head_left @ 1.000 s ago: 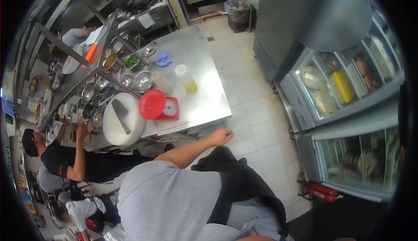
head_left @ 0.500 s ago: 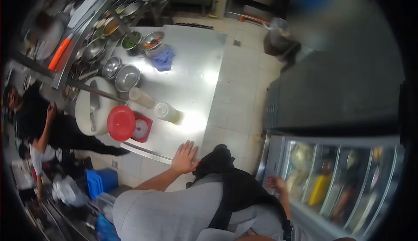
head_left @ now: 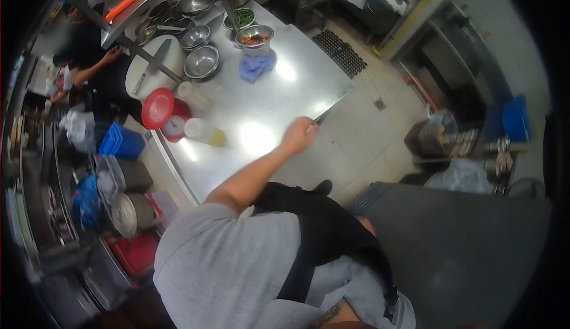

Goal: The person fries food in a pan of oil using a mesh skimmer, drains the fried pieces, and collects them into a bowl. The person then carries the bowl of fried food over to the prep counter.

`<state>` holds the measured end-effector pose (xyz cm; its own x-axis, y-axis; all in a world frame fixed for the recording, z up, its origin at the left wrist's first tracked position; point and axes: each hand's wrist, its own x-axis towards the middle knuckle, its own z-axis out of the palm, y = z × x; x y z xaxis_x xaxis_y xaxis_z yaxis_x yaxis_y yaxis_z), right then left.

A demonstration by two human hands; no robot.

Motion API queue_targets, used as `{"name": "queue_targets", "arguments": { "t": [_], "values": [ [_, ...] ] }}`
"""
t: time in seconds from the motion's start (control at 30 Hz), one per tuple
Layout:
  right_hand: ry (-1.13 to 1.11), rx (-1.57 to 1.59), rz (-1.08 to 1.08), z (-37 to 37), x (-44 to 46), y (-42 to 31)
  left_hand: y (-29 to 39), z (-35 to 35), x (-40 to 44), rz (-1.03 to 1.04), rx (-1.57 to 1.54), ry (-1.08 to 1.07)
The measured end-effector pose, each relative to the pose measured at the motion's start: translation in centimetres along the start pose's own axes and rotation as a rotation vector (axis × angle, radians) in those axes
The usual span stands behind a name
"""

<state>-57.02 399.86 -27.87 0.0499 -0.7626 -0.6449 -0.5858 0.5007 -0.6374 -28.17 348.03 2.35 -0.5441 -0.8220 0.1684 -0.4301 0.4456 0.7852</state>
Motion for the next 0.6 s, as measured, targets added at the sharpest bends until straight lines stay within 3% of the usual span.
{"name": "queue_targets", "arguments": {
  "t": [0.03,0.07,0.1,0.13,0.27,0.33,0.4,0.47,0.5,0.6],
  "values": [
    [0.006,0.442,0.362,-6.7,1.2,-2.9,-0.7,-0.1,1.9,-0.116,-0.003,0.08],
    [0.051,0.638,0.523,-13.2,2.3,-6.0,-1.6,-0.4,3.3,-0.227,-0.007,0.16],
    [0.066,0.714,0.536,-19.4,4.0,-7.8,-2.8,-0.8,4.5,-0.253,0.001,0.248],
    [0.117,0.496,0.603,-25.5,5.0,-12.9,-3.8,-1.6,5.7,-0.274,0.009,0.326],
    [0.154,0.454,0.427,-45.2,15.0,-14.9,-4.9,-3.0,6.8,-0.474,0.311,0.262],
    [0.197,0.411,0.314,-53.9,19.1,-19.0,-4.9,-1.9,7.5,-0.708,0.46,-0.203],
    [0.221,0.369,0.231,-61.0,21.9,-23.1,-4.1,2.8,6.9,-0.719,0.752,0.07],
    [0.248,0.322,0.109,-66.7,26.0,-25.8,0.6,1.4,11.2,-0.851,0.821,-0.192],
    [0.258,0.316,0.084,-68.8,28.4,-26.0,-0.3,1.8,13.0,-0.871,0.826,-0.16],
    [0.214,0.348,0.114,-72.6,34.9,-24.4,-2.6,1.6,19.2,-0.989,0.701,-0.372]
  ]
}}
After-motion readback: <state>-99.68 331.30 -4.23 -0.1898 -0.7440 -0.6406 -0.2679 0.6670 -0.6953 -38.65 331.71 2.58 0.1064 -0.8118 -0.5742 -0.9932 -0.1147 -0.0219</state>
